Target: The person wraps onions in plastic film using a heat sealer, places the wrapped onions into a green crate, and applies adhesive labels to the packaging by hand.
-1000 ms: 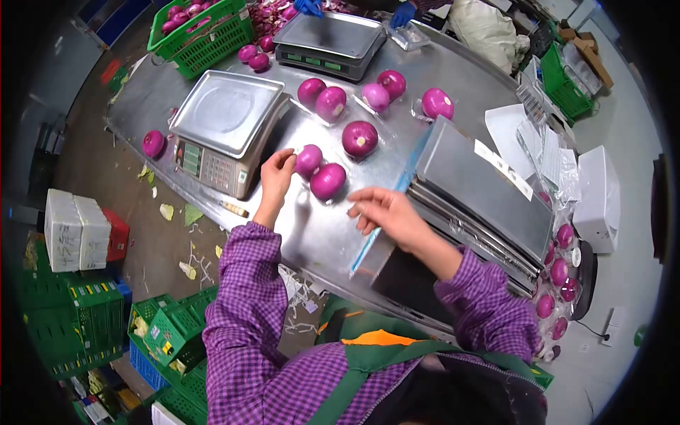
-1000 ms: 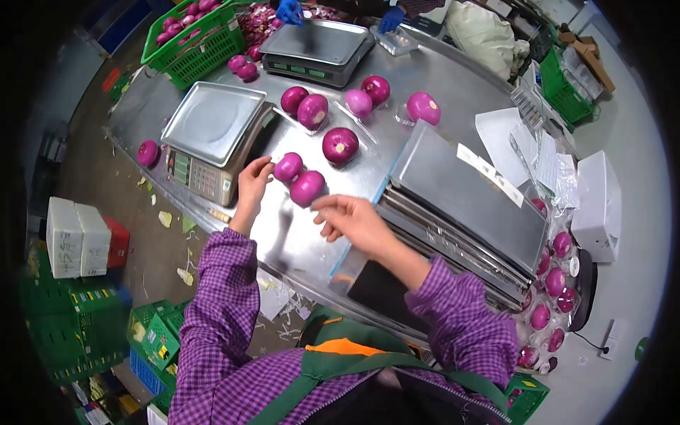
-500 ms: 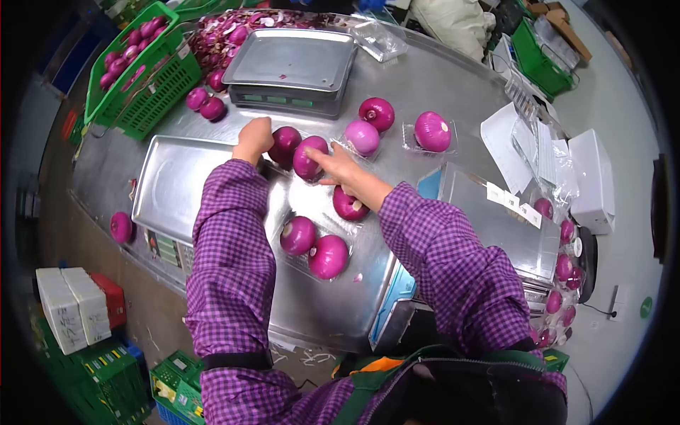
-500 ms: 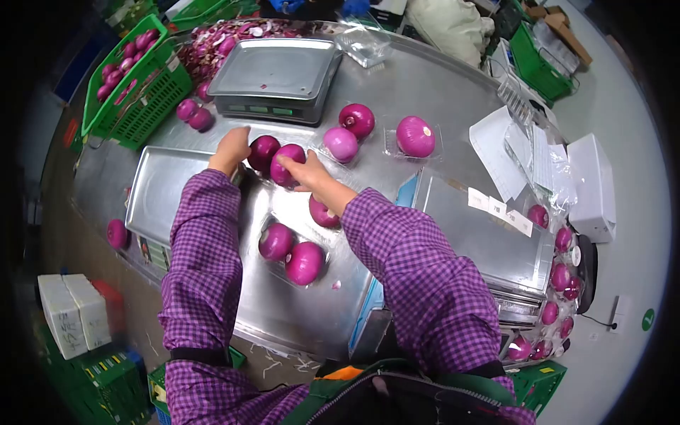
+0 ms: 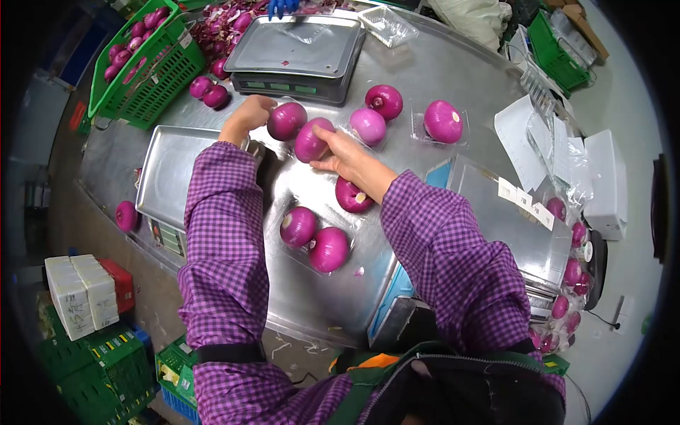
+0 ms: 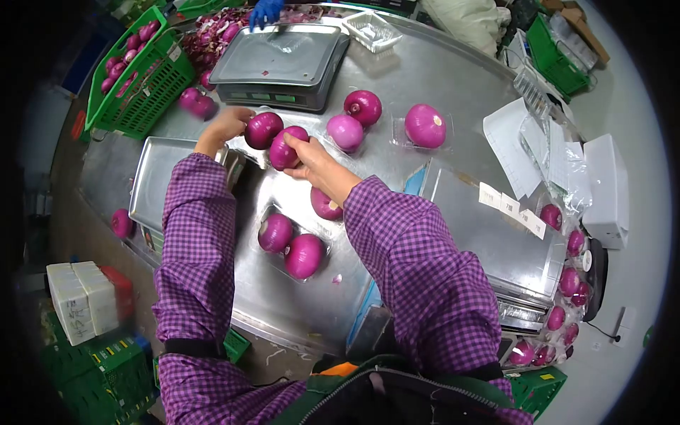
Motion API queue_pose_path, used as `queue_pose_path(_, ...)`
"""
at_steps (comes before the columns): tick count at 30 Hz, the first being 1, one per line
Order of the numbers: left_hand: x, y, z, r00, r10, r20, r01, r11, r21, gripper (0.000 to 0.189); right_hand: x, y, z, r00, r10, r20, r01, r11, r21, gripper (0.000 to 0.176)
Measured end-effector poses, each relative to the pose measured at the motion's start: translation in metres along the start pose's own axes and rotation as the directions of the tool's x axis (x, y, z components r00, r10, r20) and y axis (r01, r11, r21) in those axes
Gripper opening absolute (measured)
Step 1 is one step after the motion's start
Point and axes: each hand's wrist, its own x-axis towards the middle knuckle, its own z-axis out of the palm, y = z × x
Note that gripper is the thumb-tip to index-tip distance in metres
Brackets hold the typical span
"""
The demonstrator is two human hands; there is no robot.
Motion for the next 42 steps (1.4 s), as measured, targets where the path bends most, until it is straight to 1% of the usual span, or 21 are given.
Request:
queue_pose_path(1, -0.008, 0.007, -0.006, 0.999, 0.005, -0.053, -0.008, 0.998, -0.07, 0.042, -0.006, -0.008, 0.004, 0.999, -0.005, 0.038, 0.005, 1.0, 0.009, 0.046)
queue_pose_path(2, -0.015, 0.016, -0.016, 0.999, 0.015, -0.051, -0.018, 0.998, -0.061, 0.042, -0.013, -0.017, 0.006, 0.999, -0.016, 0.037, 0.015, 1.0, 0.016, 0.046)
queue_pose_path(4, -0.039, 0.053, -0.032, 1.0, 0.03, -0.001, -0.029, 0.973, -0.231, 0.039, -0.046, -0.04, 0.012, 0.987, -0.112, 0.115, 0.12, 0.991, -0.065, 0.047)
queue_pose_path(6, -0.059, 0.081, -0.041, 0.999, 0.017, -0.036, -0.027, 0.955, -0.295, 0.04, -0.084, -0.058, 0.009, 0.972, -0.23, 0.053, 0.235, 0.964, -0.127, 0.054)
queue_pose_path(9, -0.105, 0.14, -0.03, 0.994, 0.111, 0.003, -0.103, 0.93, -0.352, 0.041, -0.155, -0.088, -0.032, 0.935, -0.32, 0.151, 0.353, 0.875, -0.332, 0.072)
queue_pose_path(11, -0.141, 0.189, 0.008, 0.986, 0.16, -0.04, -0.162, 0.895, -0.415, 0.041, -0.208, -0.096, -0.074, 0.928, -0.366, 0.069, 0.354, 0.809, -0.469, 0.089)
queue_pose_path(13, -0.157, 0.216, 0.064, 0.967, 0.255, -0.023, -0.229, 0.82, -0.525, 0.045, -0.274, -0.099, -0.117, 0.926, -0.377, 0.017, 0.317, 0.753, -0.577, 0.085)
queue_pose_path(14, -0.166, 0.231, 0.093, 0.949, 0.315, -0.01, -0.264, 0.775, -0.574, 0.046, -0.298, -0.093, -0.141, 0.91, -0.405, -0.087, 0.275, 0.748, -0.604, 0.08)
queue_pose_path(17, -0.19, 0.278, 0.187, 0.938, 0.345, 0.044, -0.228, 0.704, -0.673, 0.047, -0.36, -0.068, -0.221, 0.868, -0.442, -0.225, 0.216, 0.745, -0.632, 0.073)
queue_pose_path(21, -0.206, 0.315, 0.278, 0.898, 0.38, 0.22, -0.162, 0.751, -0.64, 0.053, -0.412, -0.037, -0.295, 0.828, -0.424, -0.366, 0.125, 0.777, -0.617, 0.067)
queue_pose_path(24, -0.22, 0.33, 0.307, 0.916, 0.329, 0.229, -0.12, 0.77, -0.627, 0.052, -0.436, -0.022, -0.325, 0.819, -0.433, -0.377, 0.153, 0.797, -0.584, 0.067)
queue_pose_path(26, -0.228, 0.341, 0.314, 0.887, 0.359, 0.29, -0.043, 0.689, -0.723, 0.053, -0.446, -0.015, -0.337, 0.795, -0.487, -0.361, 0.147, 0.733, -0.665, 0.078)
queue_pose_path(27, -0.229, 0.342, 0.321, 0.88, 0.371, 0.296, -0.052, 0.694, -0.718, 0.053, -0.454, -0.015, -0.333, 0.765, -0.512, -0.392, 0.103, 0.697, -0.71, 0.078)
queue_pose_path(28, -0.229, 0.341, 0.326, 0.889, 0.35, 0.295, -0.047, 0.711, -0.701, 0.053, -0.45, -0.01, -0.347, 0.722, -0.608, -0.332, 0.157, 0.611, -0.776, 0.077)
queue_pose_path(32, -0.24, 0.36, 0.341, 0.913, 0.285, 0.291, -0.022, 0.748, -0.664, 0.051, -0.449, 0.003, -0.364, 0.6, -0.691, -0.403, 0.243, 0.637, -0.731, 0.073)
queue_pose_path(33, -0.233, 0.353, 0.348, 0.899, 0.336, 0.279, -0.057, 0.724, -0.688, 0.052, -0.441, 0.007, -0.369, 0.576, -0.716, -0.394, 0.277, 0.625, -0.73, 0.073)
queue_pose_path(34, -0.232, 0.353, 0.352, 0.891, 0.373, 0.257, -0.087, 0.698, -0.711, 0.052, -0.442, 0.007, -0.37, 0.629, -0.685, -0.368, 0.293, 0.647, -0.704, 0.073)
queue_pose_path(38, -0.246, 0.351, 0.343, 0.925, 0.312, 0.219, -0.09, 0.738, -0.669, 0.051, -0.451, 0.012, -0.373, 0.64, -0.69, -0.337, 0.356, 0.655, -0.666, 0.068)
queue_pose_path(40, -0.258, 0.341, 0.331, 0.919, 0.311, 0.242, -0.114, 0.798, -0.592, 0.046, -0.469, 0.028, -0.385, 0.635, -0.685, -0.357, 0.341, 0.663, -0.666, 0.068)
queue_pose_path(41, -0.269, 0.334, 0.322, 0.939, 0.294, 0.18, -0.186, 0.871, -0.454, 0.035, -0.495, 0.034, -0.381, 0.565, -0.735, -0.375, 0.209, 0.567, -0.797, 0.062)
queue_pose_path(42, -0.271, 0.313, 0.32, 0.91, 0.414, 0.007, -0.405, 0.893, -0.199, 0.027, -0.516, 0.041, -0.379, 0.534, -0.742, -0.406, 0.096, 0.53, -0.843, 0.052)
